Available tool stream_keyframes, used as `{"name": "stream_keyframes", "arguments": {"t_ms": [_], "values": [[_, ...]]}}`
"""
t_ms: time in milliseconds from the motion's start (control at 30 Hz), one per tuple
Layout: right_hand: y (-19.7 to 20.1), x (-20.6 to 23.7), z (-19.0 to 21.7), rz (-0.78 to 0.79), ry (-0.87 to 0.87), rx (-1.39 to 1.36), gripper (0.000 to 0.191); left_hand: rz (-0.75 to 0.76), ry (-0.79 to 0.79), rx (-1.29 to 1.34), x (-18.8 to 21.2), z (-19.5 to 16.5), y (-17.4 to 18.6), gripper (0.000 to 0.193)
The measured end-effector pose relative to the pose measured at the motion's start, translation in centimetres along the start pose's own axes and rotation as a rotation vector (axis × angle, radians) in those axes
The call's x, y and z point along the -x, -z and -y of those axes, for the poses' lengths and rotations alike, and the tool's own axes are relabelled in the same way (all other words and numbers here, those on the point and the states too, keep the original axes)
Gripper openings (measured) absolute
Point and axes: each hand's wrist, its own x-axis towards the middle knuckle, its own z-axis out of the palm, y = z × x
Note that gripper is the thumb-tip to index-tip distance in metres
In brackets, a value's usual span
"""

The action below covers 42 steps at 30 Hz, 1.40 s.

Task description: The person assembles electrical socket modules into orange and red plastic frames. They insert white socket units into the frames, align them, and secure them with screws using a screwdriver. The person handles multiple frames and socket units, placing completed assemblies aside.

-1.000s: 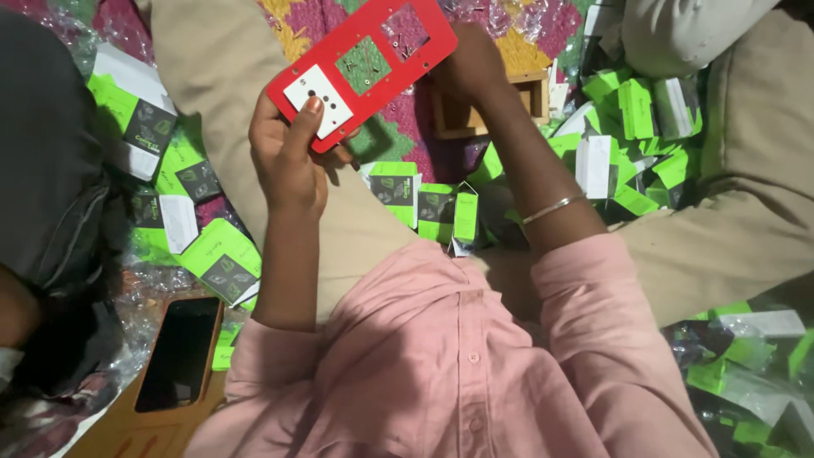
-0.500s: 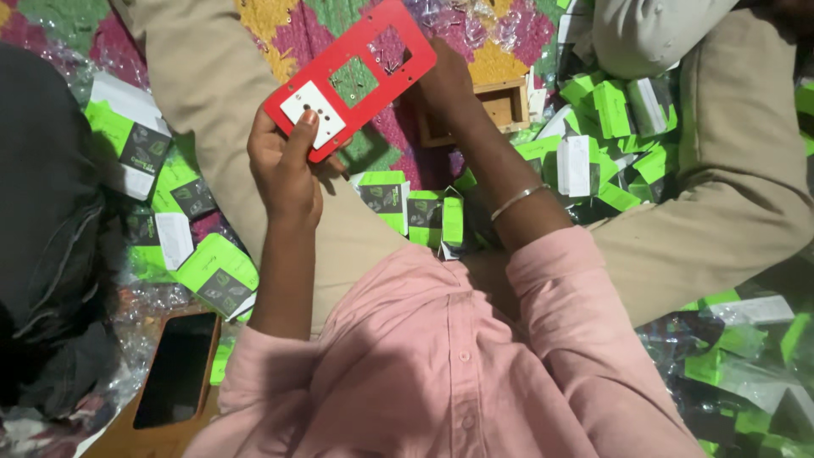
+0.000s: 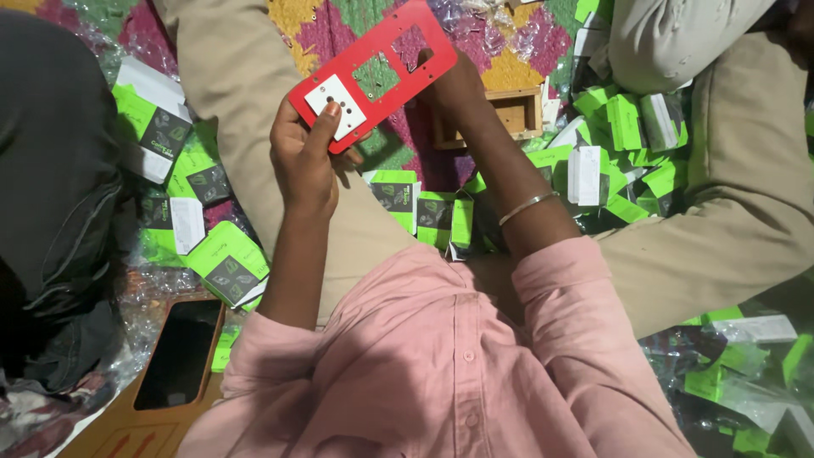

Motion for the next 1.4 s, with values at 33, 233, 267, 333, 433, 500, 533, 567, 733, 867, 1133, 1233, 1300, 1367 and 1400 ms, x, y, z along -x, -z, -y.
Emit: {"name": "stream_keyframes", "arguments": {"t_ms": [33, 233, 267, 333, 433, 500, 533, 567, 733, 867, 1133, 1233, 1300, 1367, 1400], "values": [[0.0, -0.2, 0.1, 0.02, -0.028, 0.009, 0.025, -0.001, -0.002, 0.002, -0.1, 0.0, 0.0, 0.03], [0.1, -0.1, -0.2, -0.028, -0.052, -0.195, 0.036, -0.007, 0.011, -0.007, -0.2, 0.1, 0.2, 0.028], [0.3, -0.1, -0.4, -0.059, -0.047, -0.161, 0.031, -0.013, 0.018, -0.014, -0.2, 0.1, 0.2, 0.028], [1.1, 0.2, -1.0, -0.114, -0.032, -0.096, 0.022, 0.0, -0.001, -0.012, -0.3, 0.1, 0.0, 0.028], [3.2, 1.9, -1.8, 0.118, -0.382, -0.265, 0.013, -0.018, 0.009, -0.026, 0.0, 0.0, -0.1, 0.028], [4.9, 3.8, -1.7, 0.03, -0.191, -0.208, 0.013, -0.007, 0.02, -0.032, 0.1, 0.0, -0.4, 0.029], [5.9, 5.1, -1.4, 0.036, -0.199, -0.276, 0.014, 0.001, 0.026, -0.033, 0.2, 0.0, -0.6, 0.029], [6.7, 6.4, -0.8, 0.044, -0.203, -0.349, 0.014, 0.007, 0.029, -0.039, 0.4, -0.1, -0.7, 0.03], [10.5, 12.9, 3.9, -0.066, -0.293, -0.858, 0.016, 0.062, -0.004, -0.099, 1.8, 0.4, -2.7, 0.031], [11.1, 15.3, 8.4, -0.118, -0.121, -1.032, 0.015, 0.138, 0.034, -0.21, 3.4, 0.9, -4.1, 0.03], [11.0, 14.5, 10.8, -0.15, 0.091, -0.621, 0.014, 0.211, 0.025, -0.243, 4.0, 1.7, -4.7, 0.037], [10.9, 14.5, 11.1, -0.139, 0.095, -0.584, 0.014, 0.201, 0.034, -0.274, 4.2, 2.3, -4.6, 0.041], [10.8, 14.5, 11.3, -0.14, 0.099, -0.534, 0.015, 0.197, 0.009, -0.305, 4.1, 2.7, -4.5, 0.042], [11.0, 14.6, 11.5, -0.158, 0.116, -0.453, 0.016, 0.205, -0.039, -0.344, 4.0, 3.0, -4.4, 0.042], [11.1, 14.6, 11.6, -0.155, 0.123, -0.436, 0.015, 0.203, -0.028, -0.338, 4.0, 3.1, -4.3, 0.042]]}}
